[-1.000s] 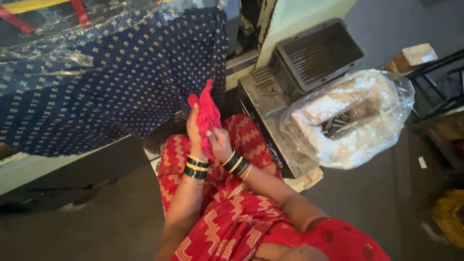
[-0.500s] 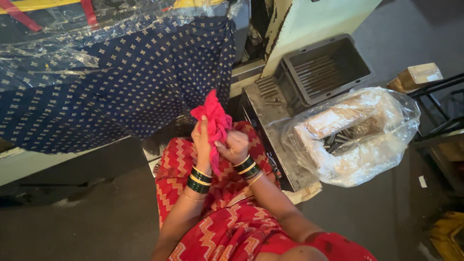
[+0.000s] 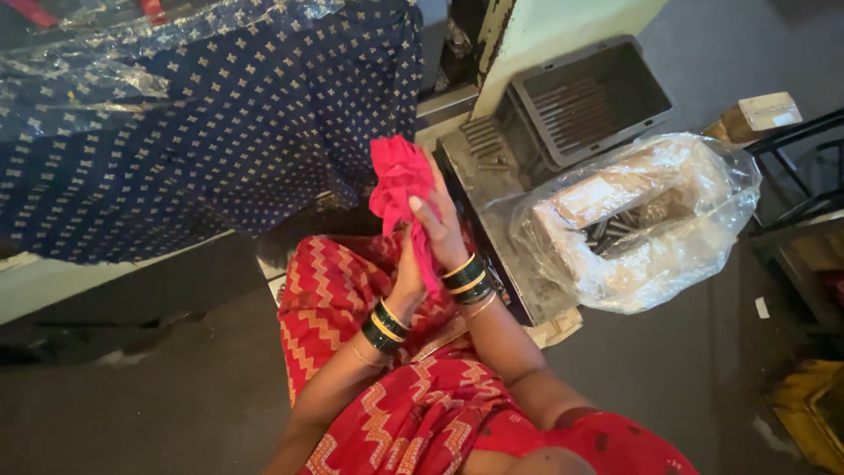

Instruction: The person sits on the floor and cleans small cylindrical metal parts using a pink cloth. She picks up each part, wipes it thoroughly, and places it into a plastic bag. The process is repeated for multiple parts.

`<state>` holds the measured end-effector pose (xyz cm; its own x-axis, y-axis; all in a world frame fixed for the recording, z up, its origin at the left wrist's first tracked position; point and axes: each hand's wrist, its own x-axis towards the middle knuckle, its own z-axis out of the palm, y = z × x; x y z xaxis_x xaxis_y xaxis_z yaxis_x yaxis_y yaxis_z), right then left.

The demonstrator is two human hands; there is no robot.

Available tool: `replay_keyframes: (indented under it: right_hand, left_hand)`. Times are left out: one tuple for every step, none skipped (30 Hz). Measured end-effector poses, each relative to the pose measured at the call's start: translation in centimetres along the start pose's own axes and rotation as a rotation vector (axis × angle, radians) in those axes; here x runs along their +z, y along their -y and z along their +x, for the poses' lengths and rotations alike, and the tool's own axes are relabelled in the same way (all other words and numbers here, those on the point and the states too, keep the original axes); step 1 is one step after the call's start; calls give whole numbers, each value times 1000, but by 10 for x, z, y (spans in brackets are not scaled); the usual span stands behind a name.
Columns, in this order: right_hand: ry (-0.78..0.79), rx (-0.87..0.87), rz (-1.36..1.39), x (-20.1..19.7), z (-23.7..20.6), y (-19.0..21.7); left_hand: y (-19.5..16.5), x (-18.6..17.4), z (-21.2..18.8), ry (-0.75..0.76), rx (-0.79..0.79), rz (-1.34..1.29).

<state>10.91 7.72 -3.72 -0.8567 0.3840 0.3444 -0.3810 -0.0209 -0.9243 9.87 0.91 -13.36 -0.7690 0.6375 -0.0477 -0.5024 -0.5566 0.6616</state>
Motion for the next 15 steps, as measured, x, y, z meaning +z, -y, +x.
replay_keyframes:
  right_hand:
    - [-30,38,26,-4,2,-5]
    - [-60,77,52,-9,1,-11]
    - [-63,96,125,-12,-1,-18]
    - [-65,116,199,-15,-3,-25]
    - [-67,135,275,-16,-6,-33]
    - [-64,162,283,-13,-9,-41]
    - [-61,186,289,-9,-12,-51]
    - [-59,211,292,-4,-15,-59]
    - [-7,232,353,3,-18,-67]
    - [44,256,414,12,-21,-73]
    - [96,278,475,19,-23,-76]
    - [142,192,157,25,-28,-76]
    - [186,105,-161,30,-33,-74]
    - [231,10,-481,34,-35,-69]
    - [280,34,-386,37,-36,-62]
  left_hand:
    - [0,2,-2,40,7,29]
    - [-1,4,-4,81,12,58]
    - [-3,6,-8,121,16,87]
    - [-5,8,-11,123,50,177]
    - [-10,8,-13,125,86,269]
    - [-14,8,-15,128,121,363]
    - [-20,6,-16,126,155,376]
    - [-26,4,-18,124,190,387]
    - [-32,2,-20,118,221,398]
    - [-37,0,-22,13,228,343]
    - [-43,-1,-20,-91,236,289]
    - [-48,-2,-20,-198,242,232]
    - [-53,-3,-17,-206,294,105]
    - [-59,-1,-10,-211,350,-22]
    - [-65,-1,-8,-216,407,-149]
